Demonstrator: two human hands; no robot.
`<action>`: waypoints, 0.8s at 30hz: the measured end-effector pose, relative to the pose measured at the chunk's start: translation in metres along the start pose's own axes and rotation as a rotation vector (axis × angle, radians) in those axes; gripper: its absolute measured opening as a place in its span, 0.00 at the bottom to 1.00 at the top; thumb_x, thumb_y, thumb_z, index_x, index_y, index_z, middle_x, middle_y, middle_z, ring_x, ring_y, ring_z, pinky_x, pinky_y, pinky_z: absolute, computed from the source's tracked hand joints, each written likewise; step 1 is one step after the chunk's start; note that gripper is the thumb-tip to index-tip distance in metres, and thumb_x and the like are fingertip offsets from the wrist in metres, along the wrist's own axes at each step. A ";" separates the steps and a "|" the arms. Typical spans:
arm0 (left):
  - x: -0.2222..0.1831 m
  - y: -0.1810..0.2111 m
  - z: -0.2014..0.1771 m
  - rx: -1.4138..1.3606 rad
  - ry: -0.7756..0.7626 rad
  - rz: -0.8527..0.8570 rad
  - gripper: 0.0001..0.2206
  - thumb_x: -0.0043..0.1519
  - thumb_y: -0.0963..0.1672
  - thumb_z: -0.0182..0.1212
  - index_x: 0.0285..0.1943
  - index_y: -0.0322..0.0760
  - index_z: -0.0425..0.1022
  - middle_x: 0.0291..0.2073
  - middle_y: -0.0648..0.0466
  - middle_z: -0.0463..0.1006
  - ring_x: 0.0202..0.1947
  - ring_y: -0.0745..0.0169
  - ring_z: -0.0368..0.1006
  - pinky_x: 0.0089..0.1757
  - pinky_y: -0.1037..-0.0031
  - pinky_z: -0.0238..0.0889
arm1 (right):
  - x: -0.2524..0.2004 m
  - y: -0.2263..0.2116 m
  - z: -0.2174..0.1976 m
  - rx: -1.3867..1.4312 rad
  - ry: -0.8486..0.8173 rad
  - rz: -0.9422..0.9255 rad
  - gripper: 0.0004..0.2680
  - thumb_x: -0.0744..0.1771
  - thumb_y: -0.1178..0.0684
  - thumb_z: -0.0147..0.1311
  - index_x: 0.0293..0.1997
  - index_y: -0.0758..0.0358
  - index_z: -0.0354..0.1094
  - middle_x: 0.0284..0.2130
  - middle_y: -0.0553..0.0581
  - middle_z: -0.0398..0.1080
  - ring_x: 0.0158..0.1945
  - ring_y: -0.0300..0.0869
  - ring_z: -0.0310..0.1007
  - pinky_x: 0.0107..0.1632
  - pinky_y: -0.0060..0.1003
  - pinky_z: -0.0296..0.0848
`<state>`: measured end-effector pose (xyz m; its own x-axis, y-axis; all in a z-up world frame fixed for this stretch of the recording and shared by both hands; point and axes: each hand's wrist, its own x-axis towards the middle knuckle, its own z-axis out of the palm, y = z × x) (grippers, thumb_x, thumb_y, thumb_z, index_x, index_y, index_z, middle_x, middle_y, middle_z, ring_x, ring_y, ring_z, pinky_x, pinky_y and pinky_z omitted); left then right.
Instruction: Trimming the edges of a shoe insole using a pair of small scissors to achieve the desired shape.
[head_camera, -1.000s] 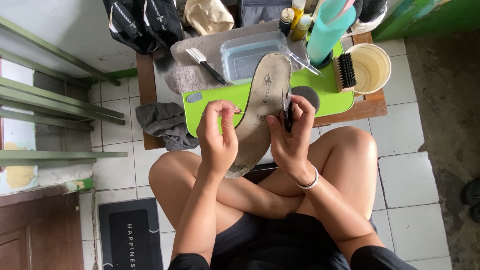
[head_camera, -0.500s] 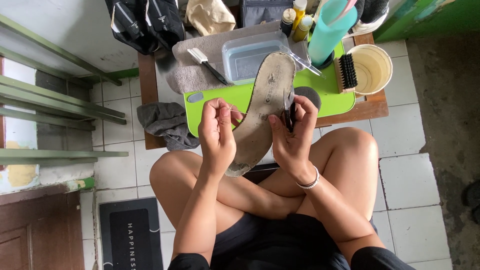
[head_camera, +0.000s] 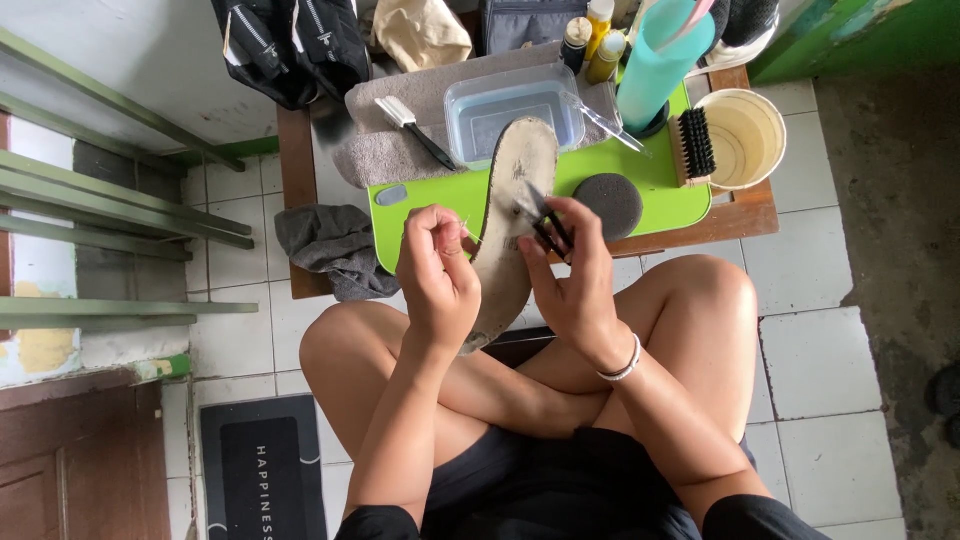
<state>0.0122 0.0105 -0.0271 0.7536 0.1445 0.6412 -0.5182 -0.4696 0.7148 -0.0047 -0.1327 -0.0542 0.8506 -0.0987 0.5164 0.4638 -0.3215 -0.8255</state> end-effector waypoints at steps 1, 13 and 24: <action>0.001 0.000 0.000 0.001 0.001 -0.001 0.07 0.72 0.40 0.43 0.42 0.34 0.66 0.28 0.54 0.68 0.29 0.60 0.71 0.38 0.74 0.71 | 0.002 -0.006 0.000 0.000 -0.001 0.001 0.16 0.69 0.64 0.58 0.62 0.73 0.58 0.31 0.60 0.64 0.31 0.45 0.70 0.36 0.40 0.74; -0.008 -0.020 0.000 0.295 0.045 0.213 0.07 0.72 0.40 0.46 0.47 0.31 0.71 0.32 0.52 0.70 0.31 0.54 0.75 0.40 0.71 0.73 | 0.006 -0.042 -0.012 -0.245 -0.183 -0.121 0.11 0.68 0.58 0.61 0.55 0.68 0.72 0.34 0.58 0.67 0.32 0.46 0.74 0.34 0.38 0.75; -0.007 -0.021 0.001 0.288 0.082 0.217 0.07 0.72 0.40 0.47 0.46 0.30 0.71 0.29 0.52 0.71 0.26 0.56 0.72 0.36 0.71 0.72 | 0.003 -0.029 -0.012 -0.119 -0.164 0.015 0.10 0.68 0.59 0.60 0.54 0.68 0.70 0.29 0.57 0.64 0.26 0.46 0.69 0.30 0.37 0.70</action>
<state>0.0184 0.0187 -0.0468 0.5979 0.0787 0.7977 -0.5185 -0.7209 0.4598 -0.0190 -0.1347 -0.0262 0.8907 0.0474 0.4520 0.4265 -0.4313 -0.7950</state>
